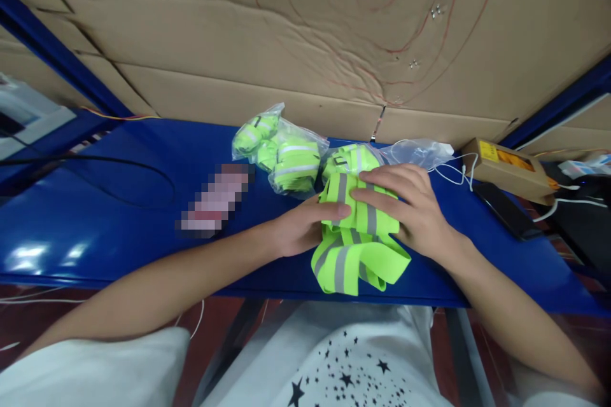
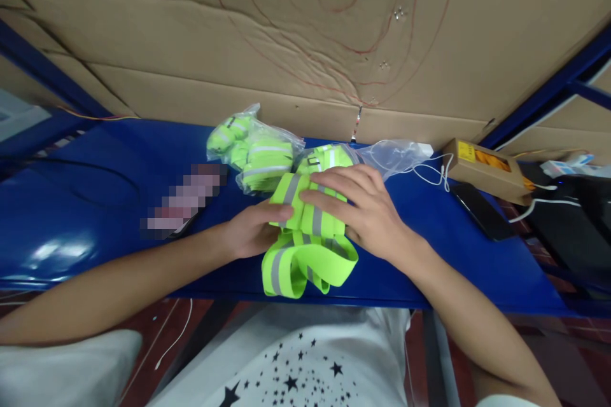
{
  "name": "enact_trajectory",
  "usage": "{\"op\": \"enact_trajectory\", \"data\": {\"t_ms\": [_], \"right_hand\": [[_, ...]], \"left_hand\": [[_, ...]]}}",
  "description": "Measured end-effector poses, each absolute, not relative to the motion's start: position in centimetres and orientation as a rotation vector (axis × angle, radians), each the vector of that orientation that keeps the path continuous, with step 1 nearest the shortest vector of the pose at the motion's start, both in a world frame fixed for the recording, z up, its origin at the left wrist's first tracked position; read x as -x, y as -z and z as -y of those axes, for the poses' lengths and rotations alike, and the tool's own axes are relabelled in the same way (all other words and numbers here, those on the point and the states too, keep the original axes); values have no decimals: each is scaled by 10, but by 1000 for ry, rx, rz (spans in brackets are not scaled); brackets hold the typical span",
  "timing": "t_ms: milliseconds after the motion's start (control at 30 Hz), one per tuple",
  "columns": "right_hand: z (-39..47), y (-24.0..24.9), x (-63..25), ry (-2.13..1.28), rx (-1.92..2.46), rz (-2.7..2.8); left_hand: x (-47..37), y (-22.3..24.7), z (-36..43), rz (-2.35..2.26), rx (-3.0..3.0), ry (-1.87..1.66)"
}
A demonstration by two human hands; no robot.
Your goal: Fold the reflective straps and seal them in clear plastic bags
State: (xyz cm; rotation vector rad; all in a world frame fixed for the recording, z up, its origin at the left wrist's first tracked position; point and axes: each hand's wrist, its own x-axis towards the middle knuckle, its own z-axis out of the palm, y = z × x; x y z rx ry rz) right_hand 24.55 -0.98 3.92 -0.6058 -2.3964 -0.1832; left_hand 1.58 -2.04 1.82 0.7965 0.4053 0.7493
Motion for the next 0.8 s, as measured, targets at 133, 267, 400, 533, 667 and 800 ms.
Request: {"op": "enact_trajectory", "data": {"t_ms": [133,267,400,533,667,800], "right_hand": [[6,-45,-247,-93,701,2481],[13,-56,-247,-366,613,2308],[27,-53,-236,-377,660,2402],[32,-43,-229,-383,707,2647],[30,-40,-232,-445,758,2722],[30,-41,-238,-491,788,2810]], "left_hand": [[-22,-22,18,-587,-689,-802],[-24,-20,12,-673,-777,-986],[-23,-14,7,-691,-992,-1203],[-20,-11,3,-699,-1036,-1308],[-15,-8,-9,-675,-993,-1338],[-10,-7,-21,-699,-947,-1389]]}}
